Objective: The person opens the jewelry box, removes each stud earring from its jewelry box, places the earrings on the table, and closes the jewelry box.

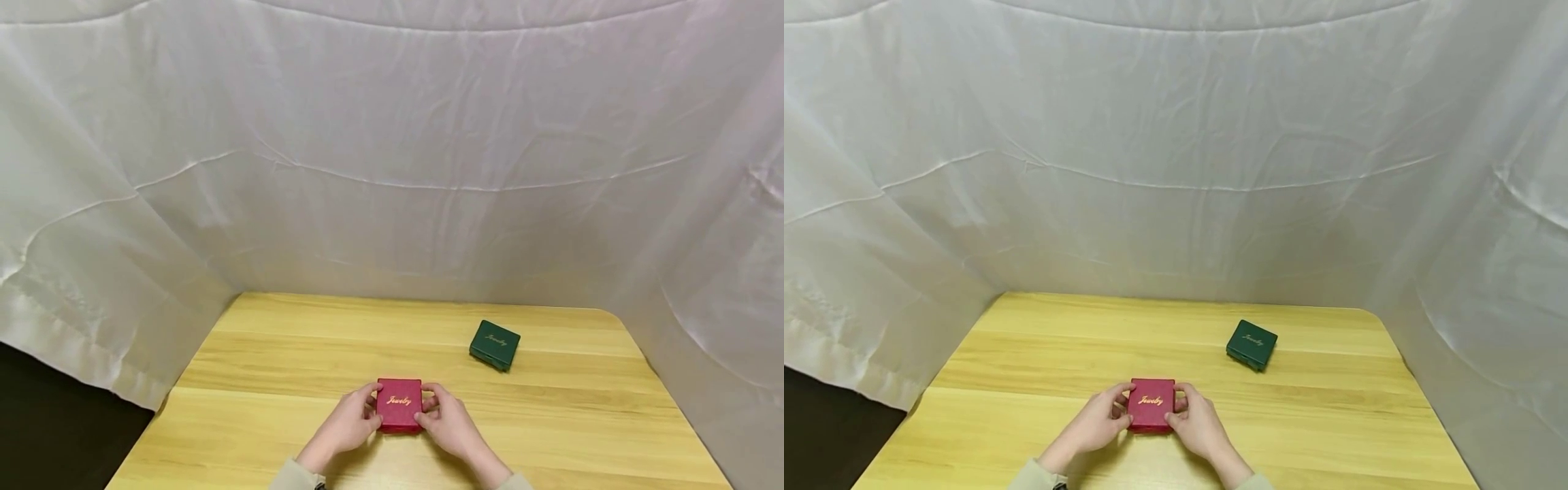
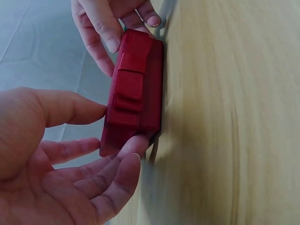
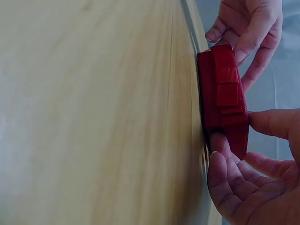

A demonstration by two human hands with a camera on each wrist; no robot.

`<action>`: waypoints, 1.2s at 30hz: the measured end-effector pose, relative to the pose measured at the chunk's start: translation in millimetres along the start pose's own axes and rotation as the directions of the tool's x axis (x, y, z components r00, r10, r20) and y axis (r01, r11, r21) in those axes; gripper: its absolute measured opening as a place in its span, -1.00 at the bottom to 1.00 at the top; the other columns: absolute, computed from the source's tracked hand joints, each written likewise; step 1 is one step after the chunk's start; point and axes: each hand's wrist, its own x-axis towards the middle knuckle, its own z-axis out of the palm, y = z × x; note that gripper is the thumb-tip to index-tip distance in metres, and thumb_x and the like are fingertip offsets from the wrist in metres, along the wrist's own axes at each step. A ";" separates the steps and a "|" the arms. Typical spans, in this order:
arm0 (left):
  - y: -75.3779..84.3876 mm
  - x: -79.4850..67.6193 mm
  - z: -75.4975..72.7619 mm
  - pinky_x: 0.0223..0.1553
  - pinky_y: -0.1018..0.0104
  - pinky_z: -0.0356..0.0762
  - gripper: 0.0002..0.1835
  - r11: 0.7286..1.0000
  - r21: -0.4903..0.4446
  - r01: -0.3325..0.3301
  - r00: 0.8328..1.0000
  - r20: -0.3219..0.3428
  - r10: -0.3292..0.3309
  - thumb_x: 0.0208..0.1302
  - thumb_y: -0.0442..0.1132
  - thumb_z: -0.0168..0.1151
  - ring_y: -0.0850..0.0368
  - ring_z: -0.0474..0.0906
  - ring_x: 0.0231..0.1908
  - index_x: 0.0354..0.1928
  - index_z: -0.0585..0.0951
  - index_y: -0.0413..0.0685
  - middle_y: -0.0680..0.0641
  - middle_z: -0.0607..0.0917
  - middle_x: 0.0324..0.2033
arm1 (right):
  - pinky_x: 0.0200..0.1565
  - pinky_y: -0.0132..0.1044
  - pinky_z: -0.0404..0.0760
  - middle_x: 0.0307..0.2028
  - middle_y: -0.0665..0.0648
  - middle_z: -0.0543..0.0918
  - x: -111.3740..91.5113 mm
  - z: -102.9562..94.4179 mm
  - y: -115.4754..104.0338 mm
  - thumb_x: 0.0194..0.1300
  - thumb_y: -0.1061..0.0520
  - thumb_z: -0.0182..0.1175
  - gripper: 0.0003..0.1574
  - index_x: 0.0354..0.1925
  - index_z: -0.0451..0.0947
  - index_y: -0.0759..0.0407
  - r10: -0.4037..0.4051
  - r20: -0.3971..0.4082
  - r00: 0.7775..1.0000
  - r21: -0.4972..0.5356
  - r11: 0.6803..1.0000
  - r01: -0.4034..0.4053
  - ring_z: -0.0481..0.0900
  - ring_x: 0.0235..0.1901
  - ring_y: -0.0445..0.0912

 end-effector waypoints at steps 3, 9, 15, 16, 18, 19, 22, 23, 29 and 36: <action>-0.8 0.1 0.5 -0.30 0.36 0.57 -0.38 1.000 0.000 -0.007 1.000 -0.007 0.007 0.14 -0.43 0.28 0.19 0.55 -0.33 0.27 0.39 -0.41 -0.14 0.64 -0.22 | -0.36 -0.35 0.60 -0.30 0.14 0.60 -0.2 0.5 0.6 0.19 0.29 0.34 -0.37 0.18 0.38 0.45 -0.007 -0.004 1.000 -0.007 1.000 0.007 0.60 -0.41 -0.13; 0.0 -3.1 0.6 -0.21 0.22 0.60 -0.38 0.998 0.052 -0.021 0.999 -0.040 0.023 0.17 -0.39 0.30 0.12 0.56 -0.27 0.29 0.38 -0.39 -0.18 0.61 -0.14 | -0.35 -0.35 0.59 -0.26 0.14 0.61 0.1 -1.9 2.7 0.22 0.18 0.36 -0.34 0.20 0.37 0.42 -0.013 -0.003 1.000 -0.034 0.999 0.013 0.58 -0.40 -0.15; 1.2 -6.7 -3.8 0.06 -0.18 0.49 -0.24 0.993 0.120 0.004 0.995 -0.103 0.008 0.17 -0.12 0.39 -0.16 0.49 0.05 0.36 0.34 -0.27 -0.24 0.47 0.14 | -0.23 -0.26 0.60 -0.17 0.19 0.59 1.5 -15.2 2.7 0.19 -0.02 0.41 -0.18 0.24 0.35 0.39 -0.019 -0.014 1.000 -0.101 0.995 0.018 0.55 -0.28 -0.09; 1.2 -6.3 -4.9 0.08 -0.22 0.46 -0.19 0.991 0.131 -0.003 0.995 -0.096 0.015 0.13 -0.09 0.43 -0.20 0.47 0.09 0.37 0.33 -0.25 -0.24 0.44 0.18 | -0.19 -0.22 0.61 -0.15 0.19 0.59 1.7 -17.6 2.5 0.17 -0.03 0.43 -0.14 0.25 0.34 0.39 -0.022 -0.006 1.000 -0.108 0.994 0.021 0.55 -0.24 -0.06; 1.4 -4.6 -6.9 0.10 -0.25 0.43 -0.09 0.987 0.161 -0.029 0.997 -0.070 0.040 0.03 -0.05 0.50 -0.23 0.43 0.15 0.39 0.31 -0.23 -0.25 0.40 0.23 | -0.09 -0.09 0.59 -0.09 0.21 0.57 1.9 -21.4 2.4 0.10 -0.06 0.47 -0.06 0.28 0.32 0.38 -0.030 0.020 0.999 -0.125 0.992 0.032 0.55 -0.16 0.00; 1.9 -3.3 -7.7 0.13 -0.26 0.40 -0.04 0.983 0.181 -0.042 0.997 -0.055 0.052 -0.02 -0.03 0.53 -0.24 0.40 0.19 0.40 0.30 -0.22 -0.25 0.38 0.26 | -0.04 -0.02 0.57 -0.06 0.22 0.56 2.0 -22.6 2.8 0.06 -0.07 0.50 0.00 0.29 0.31 0.38 -0.034 0.036 0.999 -0.132 0.991 0.039 0.54 -0.12 0.04; 3.3 2.2 -8.2 0.19 -0.24 0.34 0.10 0.966 0.246 -0.076 0.997 -0.002 0.079 -0.17 -0.01 0.61 -0.25 0.31 0.27 0.43 0.27 -0.20 -0.27 0.30 0.34 | 0.14 0.16 0.44 0.09 0.31 0.51 2.6 -24.1 3.6 -0.08 -0.11 0.57 0.19 0.35 0.24 0.38 -0.046 0.073 0.996 -0.165 0.985 0.057 0.49 0.07 0.18; 3.9 4.3 -7.9 0.21 -0.22 0.33 0.13 0.961 0.265 -0.085 0.996 0.014 0.085 -0.21 -0.01 0.63 -0.24 0.29 0.28 0.44 0.25 -0.19 -0.27 0.29 0.35 | 0.18 0.20 0.39 0.14 0.33 0.48 3.0 -24.0 3.7 -0.12 -0.11 0.59 0.24 0.36 0.22 0.38 -0.052 0.080 0.995 -0.180 0.981 0.065 0.45 0.13 0.21; 5.5 13.5 -3.4 0.21 -0.14 0.36 0.23 0.933 0.337 -0.129 0.991 0.072 0.111 -0.34 -0.06 0.67 -0.20 0.34 0.26 0.45 0.22 -0.21 -0.26 0.30 0.35 | 0.27 0.24 0.25 0.30 0.37 0.34 8.3 -19.7 6.1 -0.25 -0.03 0.64 0.39 0.41 0.13 0.40 -0.078 0.129 0.989 -0.256 0.961 0.109 0.30 0.28 0.27; 1.7 18.6 -0.8 0.18 -0.10 0.42 0.22 0.935 0.335 -0.114 0.991 0.100 0.085 -0.34 -0.13 0.68 -0.15 0.41 0.20 0.45 0.22 -0.22 -0.20 0.37 0.30 | 0.30 0.20 0.23 0.33 0.36 0.31 16.3 -14.0 7.3 -0.22 0.07 0.62 0.34 0.42 0.12 0.38 -0.067 0.188 0.980 -0.280 0.953 0.119 0.25 0.32 0.24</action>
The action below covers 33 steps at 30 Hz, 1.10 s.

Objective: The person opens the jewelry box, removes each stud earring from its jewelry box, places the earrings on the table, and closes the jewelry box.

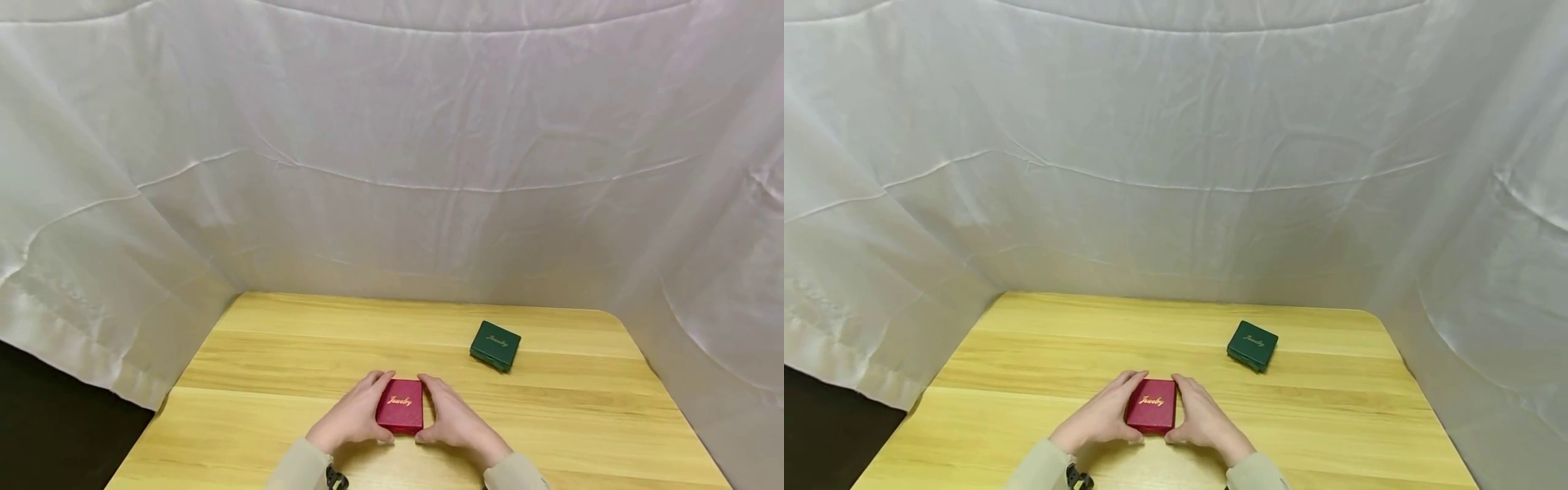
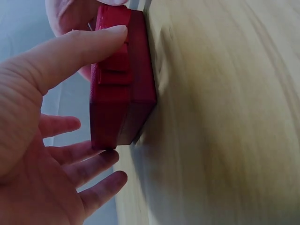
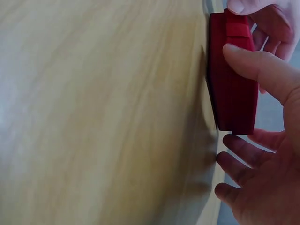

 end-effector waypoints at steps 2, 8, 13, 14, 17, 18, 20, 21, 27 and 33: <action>-1.6 1.2 -0.1 0.18 -0.08 0.42 0.21 1.000 -0.016 0.009 1.000 0.010 -0.009 -0.32 -0.15 0.67 -0.14 0.42 0.19 0.45 0.21 -0.24 -0.20 0.37 0.29 | 0.30 0.18 0.24 0.32 0.35 0.32 1.6 1.1 0.0 -0.21 0.09 0.61 0.32 0.41 0.13 0.38 -0.004 0.007 1.000 -0.011 1.000 0.004 0.26 0.32 0.23; -4.8 4.8 -1.5 0.22 -0.01 0.39 0.13 0.998 -0.055 0.010 1.000 0.025 -0.009 -0.28 -0.21 0.63 -0.10 0.42 0.19 0.41 0.25 -0.34 -0.20 0.39 0.27 | 0.30 0.18 0.24 0.32 0.33 0.33 3.8 2.7 0.7 -0.23 0.15 0.60 0.30 0.41 0.14 0.36 0.001 0.016 1.000 -0.015 1.000 0.000 0.26 0.32 0.22; -7.2 6.1 -2.3 0.21 0.03 0.42 0.06 0.998 -0.055 0.005 1.000 0.029 -0.003 -0.26 -0.19 0.62 -0.04 0.45 0.13 0.36 0.31 -0.34 -0.16 0.44 0.21 | 0.30 0.18 0.24 0.32 0.33 0.34 4.8 3.0 0.9 -0.24 0.19 0.60 0.28 0.40 0.16 0.36 -0.006 0.020 1.000 -0.012 1.000 0.007 0.27 0.31 0.23; -7.9 6.2 -2.3 0.20 0.03 0.42 0.05 0.998 -0.057 0.002 1.000 0.029 -0.001 -0.26 -0.19 0.62 -0.03 0.45 0.12 0.36 0.32 -0.34 -0.16 0.45 0.20 | 0.30 0.17 0.24 0.32 0.33 0.35 4.8 2.9 0.9 -0.24 0.20 0.60 0.28 0.40 0.16 0.36 -0.010 0.023 1.000 -0.016 1.000 0.010 0.27 0.31 0.23; -9.6 5.8 -2.8 0.19 0.05 0.43 0.04 0.998 -0.067 -0.011 1.000 0.026 0.012 -0.25 -0.19 0.63 -0.02 0.46 0.11 0.34 0.33 -0.35 -0.15 0.46 0.17 | 0.30 0.16 0.24 0.31 0.31 0.35 5.0 2.9 1.3 -0.25 0.22 0.59 0.27 0.39 0.17 0.35 -0.017 0.029 0.999 -0.024 1.000 0.017 0.28 0.31 0.21; -9.9 5.6 -3.0 0.19 0.05 0.43 0.03 0.998 -0.068 -0.016 1.000 0.024 0.018 -0.25 -0.19 0.63 -0.02 0.46 0.10 0.34 0.33 -0.36 -0.16 0.46 0.17 | 0.30 0.15 0.25 0.31 0.31 0.36 5.1 2.8 1.3 -0.25 0.23 0.59 0.27 0.39 0.18 0.35 -0.019 0.030 0.999 -0.030 0.999 0.020 0.28 0.31 0.21; -10.1 5.4 -2.8 0.19 0.05 0.44 0.04 0.997 -0.072 -0.025 0.999 0.023 0.027 -0.25 -0.20 0.63 -0.02 0.46 0.10 0.34 0.33 -0.37 -0.17 0.46 0.17 | 0.30 0.14 0.25 0.30 0.30 0.37 4.6 2.8 1.6 -0.25 0.23 0.59 0.26 0.39 0.18 0.35 -0.027 0.027 0.999 -0.037 0.999 0.028 0.29 0.30 0.20; -9.8 5.5 -2.7 0.19 0.05 0.44 0.05 0.997 -0.073 -0.026 0.999 0.025 0.028 -0.25 -0.20 0.63 -0.02 0.47 0.10 0.34 0.32 -0.37 -0.17 0.46 0.17 | 0.30 0.14 0.25 0.30 0.30 0.37 4.4 2.8 1.7 -0.25 0.23 0.58 0.26 0.39 0.18 0.35 -0.031 0.024 0.999 -0.040 0.999 0.032 0.30 0.30 0.20; -5.9 7.0 -0.8 0.14 0.07 0.47 0.13 0.998 -0.066 0.003 0.999 0.047 0.000 -0.30 -0.11 0.66 0.03 0.47 0.05 0.38 0.29 -0.33 -0.14 0.44 0.16 | 0.29 0.12 0.28 0.28 0.28 0.40 4.4 3.1 1.9 -0.24 0.22 0.57 0.24 0.38 0.19 0.36 -0.051 0.011 0.999 -0.063 0.997 0.051 0.33 0.27 0.18; -3.2 8.1 -1.7 0.14 0.07 0.48 0.15 0.999 -0.043 -0.002 0.998 0.063 0.004 -0.36 -0.18 0.68 0.02 0.44 0.04 0.38 0.30 -0.31 -0.13 0.43 0.13 | 0.30 0.11 0.28 0.28 0.27 0.39 5.3 3.8 0.5 -0.22 0.23 0.58 0.23 0.38 0.18 0.35 -0.038 0.018 0.999 -0.057 0.998 0.039 0.32 0.28 0.17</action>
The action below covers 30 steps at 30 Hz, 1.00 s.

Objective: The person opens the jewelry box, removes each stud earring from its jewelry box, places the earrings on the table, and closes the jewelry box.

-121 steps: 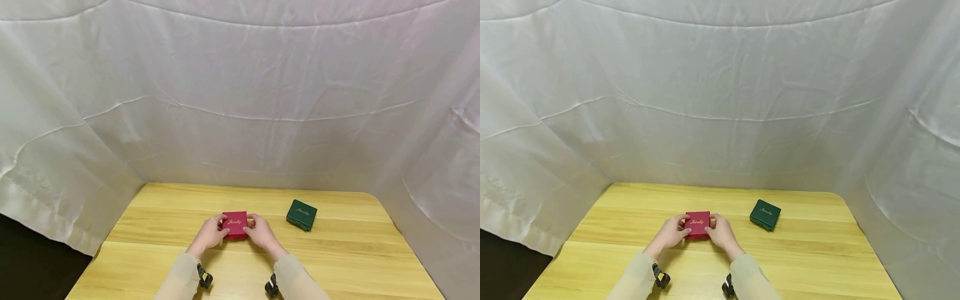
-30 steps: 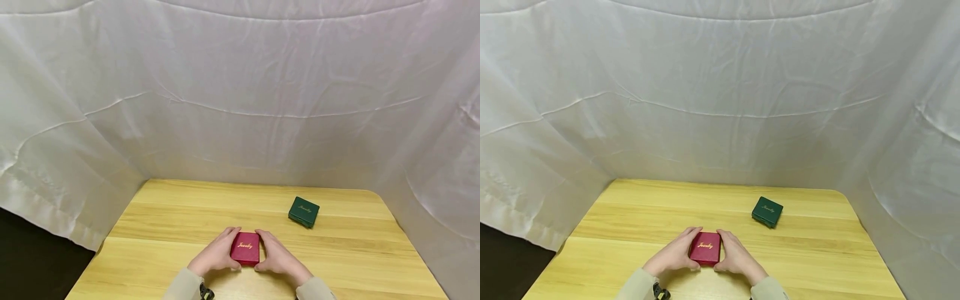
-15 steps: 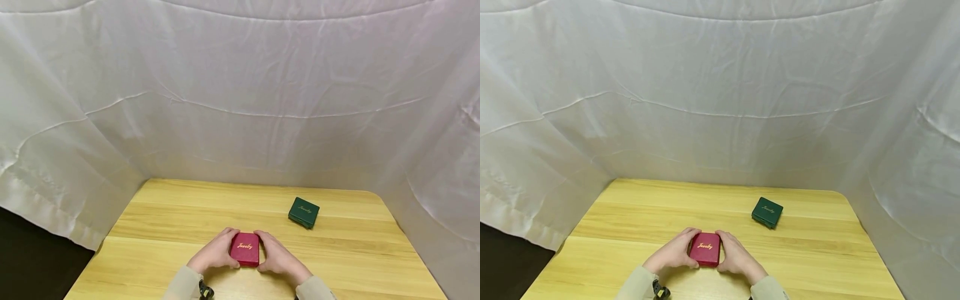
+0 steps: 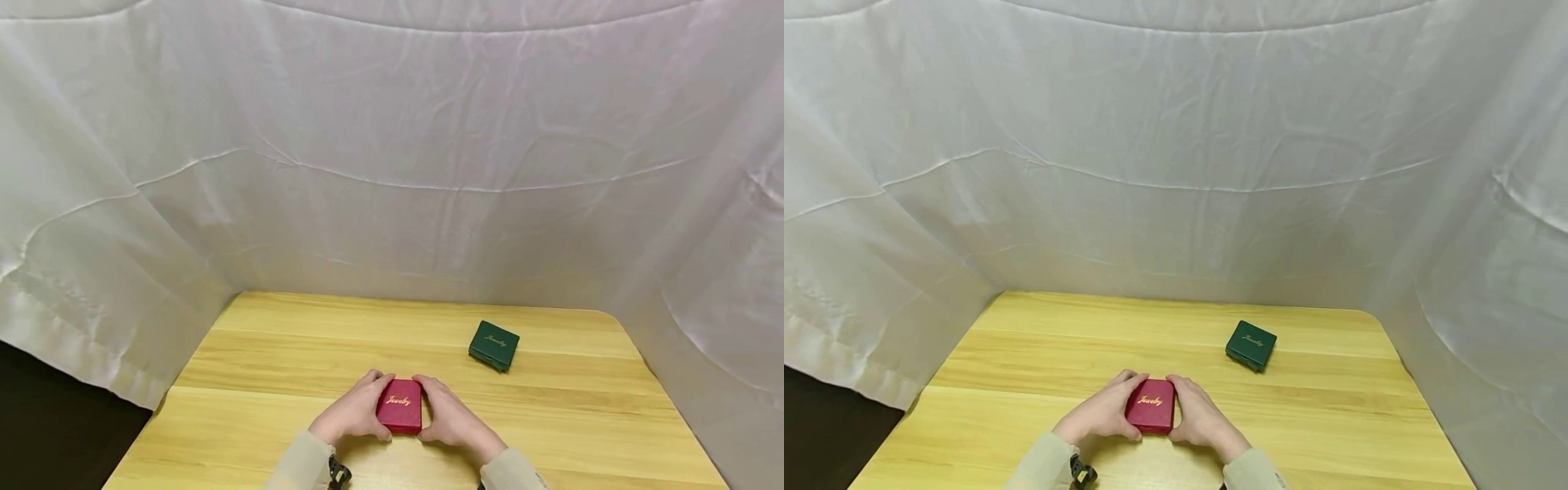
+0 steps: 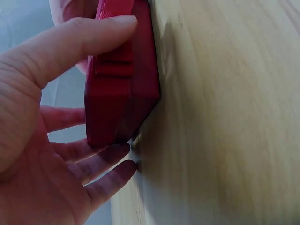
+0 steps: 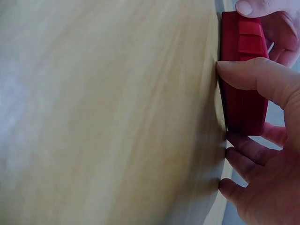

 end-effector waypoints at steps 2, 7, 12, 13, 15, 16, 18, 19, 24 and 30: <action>-0.3 0.1 -0.1 0.13 0.06 0.48 0.14 1.000 0.003 -0.001 1.000 0.000 0.001 -0.37 -0.22 0.67 0.02 0.44 0.04 0.38 0.30 -0.31 -0.13 0.43 0.13 | 0.30 0.10 0.28 0.28 0.27 0.39 0.4 0.4 -0.9 -0.22 0.24 0.58 0.24 0.39 0.18 0.35 0.003 0.000 1.000 -0.005 1.000 -0.003 0.32 0.28 0.17; -1.6 1.4 1.0 0.10 0.06 0.50 0.10 1.000 0.013 -0.001 1.000 -0.014 0.001 -0.36 -0.21 0.67 0.04 0.45 0.02 0.35 0.34 -0.28 -0.11 0.45 0.10 | 0.28 0.11 0.30 0.24 0.26 0.42 0.8 1.2 -3.2 -0.26 0.23 0.58 0.26 0.38 0.18 0.36 -0.002 -0.001 1.000 -0.034 0.999 0.002 0.35 0.25 0.17; -3.3 3.5 1.5 0.08 0.10 0.51 0.07 1.000 0.000 0.006 1.000 -0.012 -0.006 -0.35 -0.17 0.68 0.11 0.45 -0.04 0.32 0.37 -0.24 -0.04 0.47 0.04 | 0.28 0.12 0.29 0.22 0.26 0.43 1.7 2.0 -4.8 -0.31 0.26 0.55 0.27 0.37 0.18 0.36 -0.003 -0.010 1.000 -0.066 0.998 0.003 0.36 0.23 0.18; -3.7 3.9 1.6 0.08 0.11 0.51 0.07 1.000 -0.002 0.009 1.000 -0.010 -0.009 -0.35 -0.16 0.67 0.14 0.45 -0.05 0.33 0.37 -0.23 -0.03 0.48 0.03 | 0.28 0.13 0.30 0.21 0.26 0.44 1.9 2.1 -5.5 -0.32 0.26 0.56 0.27 0.37 0.18 0.36 -0.005 -0.012 1.000 -0.079 0.997 0.004 0.36 0.22 0.18; -4.2 4.8 1.3 0.07 0.13 0.51 0.06 1.000 -0.002 0.007 1.000 -0.008 -0.007 -0.35 -0.15 0.67 0.16 0.45 -0.06 0.32 0.38 -0.22 -0.01 0.49 0.01 | 0.26 0.12 0.32 0.19 0.27 0.44 2.6 2.8 -6.5 -0.34 0.24 0.57 0.28 0.36 0.18 0.37 -0.008 -0.014 1.000 -0.117 0.993 0.006 0.38 0.20 0.18; -4.9 5.2 1.4 0.07 0.14 0.51 0.06 1.000 -0.001 0.006 1.000 -0.008 -0.006 -0.36 -0.14 0.67 0.17 0.45 -0.07 0.31 0.38 -0.22 0.00 0.49 0.00 | 0.26 0.12 0.33 0.18 0.27 0.45 3.3 3.3 -7.1 -0.35 0.23 0.58 0.29 0.35 0.18 0.37 -0.011 -0.014 1.000 -0.139 0.990 0.009 0.38 0.19 0.18; -5.7 5.8 1.4 0.06 0.15 0.51 0.05 1.000 0.003 0.004 1.000 -0.008 -0.004 -0.37 -0.14 0.67 0.18 0.46 -0.08 0.31 0.39 -0.22 0.00 0.50 -0.01 | 0.24 0.11 0.36 0.15 0.28 0.45 4.4 3.8 -8.8 -0.36 0.19 0.59 0.30 0.35 0.18 0.39 -0.017 -0.009 1.000 -0.182 0.983 0.015 0.39 0.16 0.17; -6.1 6.1 1.4 0.06 0.16 0.51 0.05 1.000 0.004 0.004 1.000 -0.008 -0.004 -0.37 -0.14 0.67 0.19 0.46 -0.08 0.30 0.39 -0.22 0.00 0.50 -0.01 | 0.23 0.10 0.37 0.13 0.27 0.45 4.8 4.1 -9.5 -0.36 0.17 0.60 0.31 0.34 0.17 0.39 -0.018 -0.006 1.000 -0.200 0.980 0.016 0.40 0.15 0.16; -7.8 7.3 1.6 0.04 0.18 0.52 0.05 1.000 -0.011 0.007 1.000 -0.001 -0.007 -0.38 -0.14 0.67 0.20 0.47 -0.10 0.29 0.41 -0.22 0.00 0.52 -0.03 | 0.22 0.07 0.37 0.10 0.25 0.46 5.7 5.4 -9.5 -0.37 0.13 0.60 0.31 0.34 0.17 0.39 -0.019 -0.006 1.000 -0.244 0.970 0.017 0.40 0.13 0.13; -6.7 7.3 0.1 0.04 0.18 0.52 0.04 1.000 -0.016 0.004 1.000 0.000 -0.004 -0.38 -0.13 0.67 0.22 0.47 -0.11 0.29 0.42 -0.22 0.03 0.51 -0.04 | 0.23 0.09 0.37 0.11 0.27 0.46 4.5 5.3 -7.7 -0.38 0.15 0.58 0.31 0.34 0.17 0.40 -0.033 -0.018 0.999 -0.230 0.973 0.028 0.40 0.14 0.14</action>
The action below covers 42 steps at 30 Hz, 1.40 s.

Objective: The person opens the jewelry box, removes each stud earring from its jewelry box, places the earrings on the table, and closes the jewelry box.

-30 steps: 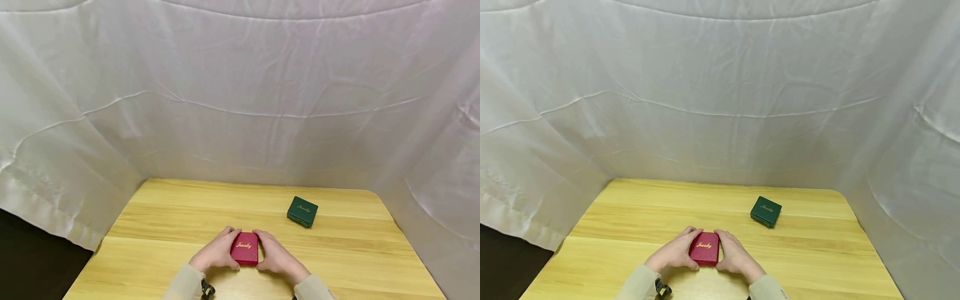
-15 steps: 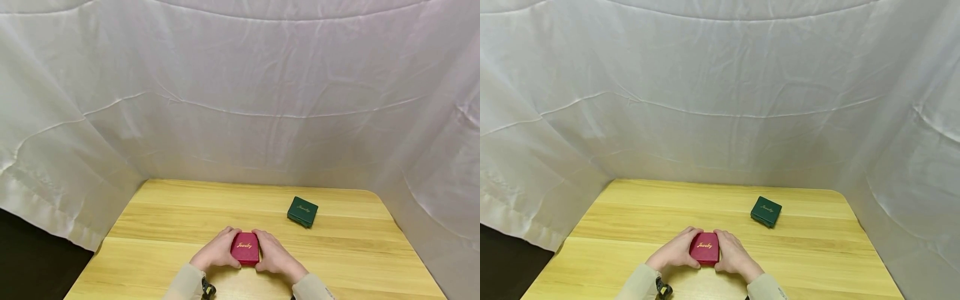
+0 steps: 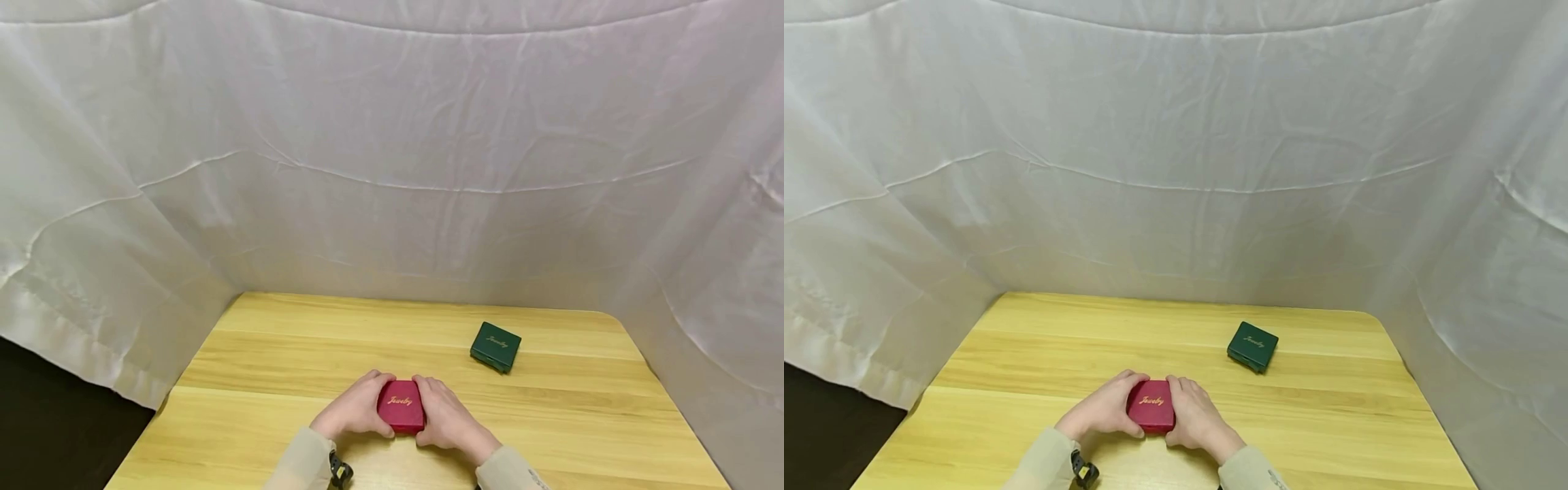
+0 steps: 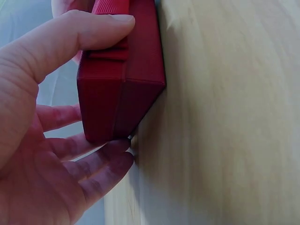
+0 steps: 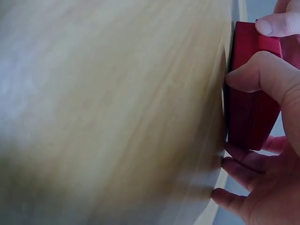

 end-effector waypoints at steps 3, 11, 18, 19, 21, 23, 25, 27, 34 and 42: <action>1.1 -0.8 0.2 0.06 0.15 0.52 0.05 1.000 0.003 -0.002 1.000 -0.010 0.002 -0.39 -0.14 0.67 0.20 0.48 -0.10 0.30 0.41 -0.22 0.03 0.51 -0.03 | 0.24 0.10 0.35 0.14 0.29 0.45 -0.8 0.1 1.0 -0.37 0.17 0.58 0.31 0.34 0.17 0.39 0.006 0.002 1.000 0.023 1.000 -0.006 0.39 0.16 0.16; 2.8 -5.1 1.9 0.03 0.16 0.53 0.03 1.000 0.020 -0.019 0.999 -0.046 0.020 -0.37 -0.14 0.68 0.21 0.48 -0.13 0.28 0.43 -0.21 0.04 0.49 -0.04 | 0.24 0.08 0.37 0.17 0.26 0.44 -1.2 -0.6 1.0 -0.34 0.16 0.59 0.30 0.35 0.16 0.34 0.010 0.015 1.000 0.054 0.998 -0.011 0.39 0.17 0.13; 2.7 -10.2 3.9 0.01 0.22 0.54 -0.03 0.999 0.026 -0.028 0.999 -0.043 0.029 -0.33 -0.09 0.68 0.27 0.46 -0.15 0.25 0.46 -0.17 0.09 0.47 -0.06 | 0.21 0.08 0.41 0.15 0.23 0.45 -5.6 2.2 -0.4 -0.33 0.13 0.60 0.30 0.36 0.17 0.32 0.006 0.030 1.000 0.063 0.998 -0.007 0.41 0.15 0.12; 2.7 -10.8 3.8 0.01 0.23 0.54 -0.03 0.999 0.028 -0.027 0.999 -0.044 0.028 -0.33 -0.08 0.68 0.27 0.46 -0.15 0.25 0.46 -0.16 0.10 0.47 -0.06 | 0.21 0.08 0.41 0.16 0.23 0.45 -5.8 2.9 -0.5 -0.33 0.13 0.60 0.31 0.36 0.17 0.32 0.004 0.031 1.000 0.063 0.998 -0.006 0.40 0.16 0.12; 2.7 -11.3 4.2 0.00 0.23 0.54 -0.03 0.999 0.035 -0.028 0.999 -0.046 0.030 -0.33 -0.07 0.68 0.28 0.46 -0.16 0.25 0.46 -0.16 0.11 0.47 -0.06 | 0.20 0.07 0.42 0.15 0.21 0.45 -6.0 3.6 -0.4 -0.32 0.11 0.61 0.31 0.36 0.17 0.31 0.003 0.033 0.999 0.062 0.998 -0.005 0.41 0.15 0.10; 3.9 -11.6 4.0 -0.01 0.23 0.55 -0.02 0.999 0.044 -0.030 0.999 -0.044 0.032 -0.32 -0.06 0.68 0.28 0.45 -0.17 0.25 0.46 -0.17 0.10 0.47 -0.07 | 0.20 0.07 0.42 0.14 0.19 0.46 -5.6 3.6 0.2 -0.32 0.11 0.61 0.31 0.37 0.17 0.30 0.005 0.033 0.999 0.057 0.998 -0.007 0.41 0.14 0.09; 6.2 -11.0 2.1 -0.03 0.24 0.55 -0.02 0.998 0.061 -0.031 0.999 -0.039 0.033 -0.30 -0.06 0.67 0.29 0.45 -0.18 0.27 0.44 -0.18 0.09 0.47 -0.07 | 0.20 0.06 0.42 0.14 0.16 0.46 -4.4 3.0 1.2 -0.31 0.10 0.61 0.30 0.37 0.17 0.27 0.009 0.031 0.999 0.052 0.999 -0.010 0.41 0.14 0.07; 8.7 -10.6 -0.7 -0.04 0.25 0.56 0.01 0.996 0.087 -0.037 0.999 -0.029 0.040 -0.31 -0.06 0.67 0.28 0.45 -0.19 0.28 0.42 -0.18 0.08 0.47 -0.06 | 0.19 0.06 0.43 0.13 0.15 0.46 -2.7 1.6 1.6 -0.31 0.11 0.61 0.29 0.37 0.18 0.26 0.009 0.025 1.000 0.050 0.999 -0.010 0.41 0.13 0.07; 12.0 -11.9 -3.3 0.16 0.15 0.45 0.14 0.979 0.192 -0.061 0.998 0.021 0.058 -0.37 -0.07 0.68 0.12 0.42 0.09 0.37 0.34 -0.21 -0.03 0.46 0.13 | 0.20 0.06 0.43 0.16 0.18 0.45 -2.9 -0.5 -0.8 -0.31 0.13 0.59 0.29 0.38 0.18 0.28 0.002 0.029 1.000 0.060 0.998 -0.004 0.39 0.16 0.08; 11.1 -10.8 -0.3 0.14 0.19 0.47 0.04 0.975 0.198 -0.095 0.995 -0.019 0.101 -0.37 -0.17 0.65 0.16 0.45 0.04 0.31 0.40 -0.23 0.00 0.52 0.08 | 0.19 0.07 0.43 0.17 0.17 0.44 -4.4 -0.1 0.1 -0.31 0.13 0.59 0.28 0.37 0.19 0.26 0.008 0.028 1.000 0.057 0.998 -0.010 0.39 0.17 0.09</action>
